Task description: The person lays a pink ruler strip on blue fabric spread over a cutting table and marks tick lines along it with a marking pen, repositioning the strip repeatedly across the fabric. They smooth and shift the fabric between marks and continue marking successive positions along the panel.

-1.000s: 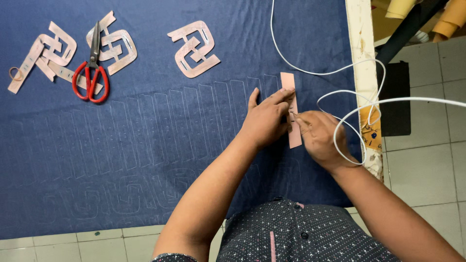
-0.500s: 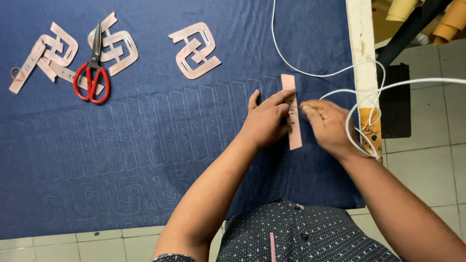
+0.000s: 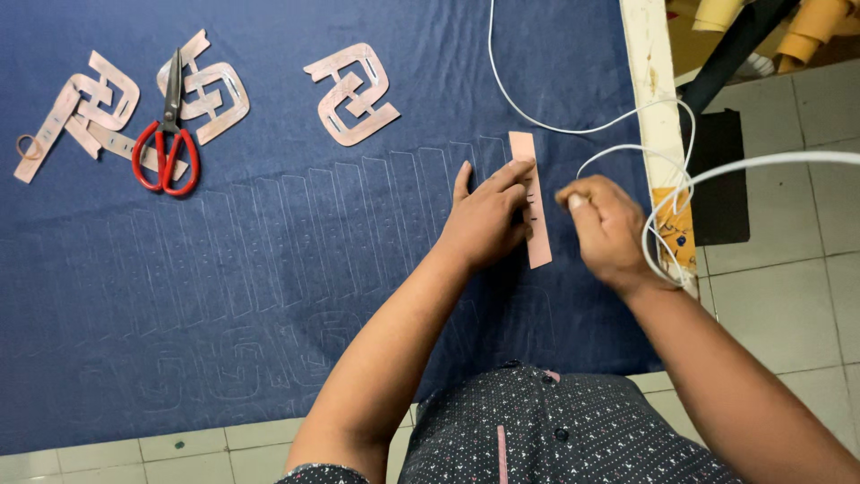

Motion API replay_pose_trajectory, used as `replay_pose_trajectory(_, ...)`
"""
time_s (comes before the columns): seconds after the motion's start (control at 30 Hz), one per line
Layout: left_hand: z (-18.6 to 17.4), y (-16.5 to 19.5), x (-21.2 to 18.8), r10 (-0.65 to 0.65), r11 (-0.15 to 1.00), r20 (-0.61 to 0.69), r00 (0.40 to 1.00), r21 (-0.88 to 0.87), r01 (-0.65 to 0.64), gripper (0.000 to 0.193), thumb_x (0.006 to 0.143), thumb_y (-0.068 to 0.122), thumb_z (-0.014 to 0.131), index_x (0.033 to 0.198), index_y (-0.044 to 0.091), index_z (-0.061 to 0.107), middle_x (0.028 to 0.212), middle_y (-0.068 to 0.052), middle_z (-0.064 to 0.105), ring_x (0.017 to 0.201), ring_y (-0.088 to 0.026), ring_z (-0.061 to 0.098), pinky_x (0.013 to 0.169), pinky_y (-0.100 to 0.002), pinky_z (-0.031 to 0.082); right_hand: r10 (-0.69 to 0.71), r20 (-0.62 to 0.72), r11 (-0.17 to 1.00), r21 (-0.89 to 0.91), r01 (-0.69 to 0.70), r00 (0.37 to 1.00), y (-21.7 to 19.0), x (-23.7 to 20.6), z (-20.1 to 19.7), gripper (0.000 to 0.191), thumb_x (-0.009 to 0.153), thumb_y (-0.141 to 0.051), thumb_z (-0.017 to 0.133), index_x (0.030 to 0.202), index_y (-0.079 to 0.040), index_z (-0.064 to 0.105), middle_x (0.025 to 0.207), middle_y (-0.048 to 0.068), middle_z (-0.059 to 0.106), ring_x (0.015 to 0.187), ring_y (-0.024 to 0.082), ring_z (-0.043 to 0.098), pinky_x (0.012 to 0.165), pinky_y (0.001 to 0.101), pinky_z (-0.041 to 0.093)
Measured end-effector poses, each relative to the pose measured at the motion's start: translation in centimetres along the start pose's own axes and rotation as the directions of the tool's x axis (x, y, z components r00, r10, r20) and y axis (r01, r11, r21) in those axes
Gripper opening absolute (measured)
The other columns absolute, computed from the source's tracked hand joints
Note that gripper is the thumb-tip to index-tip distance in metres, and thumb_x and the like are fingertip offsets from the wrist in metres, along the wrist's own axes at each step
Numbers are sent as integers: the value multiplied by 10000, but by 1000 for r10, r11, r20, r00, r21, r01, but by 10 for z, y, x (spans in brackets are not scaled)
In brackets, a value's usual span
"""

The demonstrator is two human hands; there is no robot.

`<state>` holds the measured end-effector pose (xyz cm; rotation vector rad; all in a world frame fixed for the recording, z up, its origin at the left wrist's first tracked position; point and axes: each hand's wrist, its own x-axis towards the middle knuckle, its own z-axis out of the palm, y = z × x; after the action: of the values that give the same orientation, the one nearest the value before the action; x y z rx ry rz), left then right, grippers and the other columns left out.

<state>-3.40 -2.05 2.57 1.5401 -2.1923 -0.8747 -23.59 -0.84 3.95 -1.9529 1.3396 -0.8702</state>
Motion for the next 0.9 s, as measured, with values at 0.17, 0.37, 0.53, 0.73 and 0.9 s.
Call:
replay_pose_trajectory(0.17, 15, -9, -6, -5, 1000, -138, 990, 9, 6, 357, 794, 266, 788, 1100, 131, 662, 1575, -73, 399, 1493, -282, 341, 1199, -658, 143, 112, 146, 960, -271, -69, 983, 1, -30, 28, 326, 931, -211, 719, 1227, -73, 719, 1156, 170, 600, 957, 335, 676, 803, 419, 558)
replay_pose_trajectory(0.37, 19, -32, -11, 25, 996, -244, 969, -75, -45, 465, 910, 184, 704, 1357, 121, 591, 1597, -79, 454, 1538, -280, 360, 1270, -617, 186, -96, 92, 909, -398, 125, 991, 5, -45, 22, 388, 880, -256, 767, 1234, -105, 717, 1268, 163, 571, 1046, 348, 681, 863, 414, 580)
replay_pose_trajectory(0.53, 30, -33, -9, 42, 979, -333, 942, 203, 28, 419, 875, 171, 688, 1288, 134, 634, 1495, -68, 509, 1450, -318, 409, 1174, -637, 200, 65, 84, 912, -409, -26, 994, 6, -50, 20, 452, 852, -339, 799, 1190, -57, 696, 1231, 148, 605, 1009, 347, 696, 785, 446, 576)
replay_pose_trajectory(0.73, 53, -29, -41, -88, 995, -431, 898, 9, 102, 434, 1005, 115, 583, 1439, 127, 571, 1584, -109, 475, 1542, -292, 394, 1282, -572, 238, 203, 40, 873, -460, -162, 978, 25, -13, 67, 695, 843, -332, 830, 1386, 4, 557, 1157, 198, 624, 937, 391, 683, 756, 480, 558)
replay_pose_trajectory(0.9, 66, -15, -80, -167, 965, -419, 893, 115, 235, 492, 965, 271, 639, 1440, 168, 565, 1601, -131, 428, 1541, -321, 339, 1241, -636, 148, 333, 105, 933, -179, -312, 937, 47, 6, 61, 526, 838, -254, 802, 1264, -5, 621, 981, 129, 729, 895, 300, 717, 792, 411, 559)
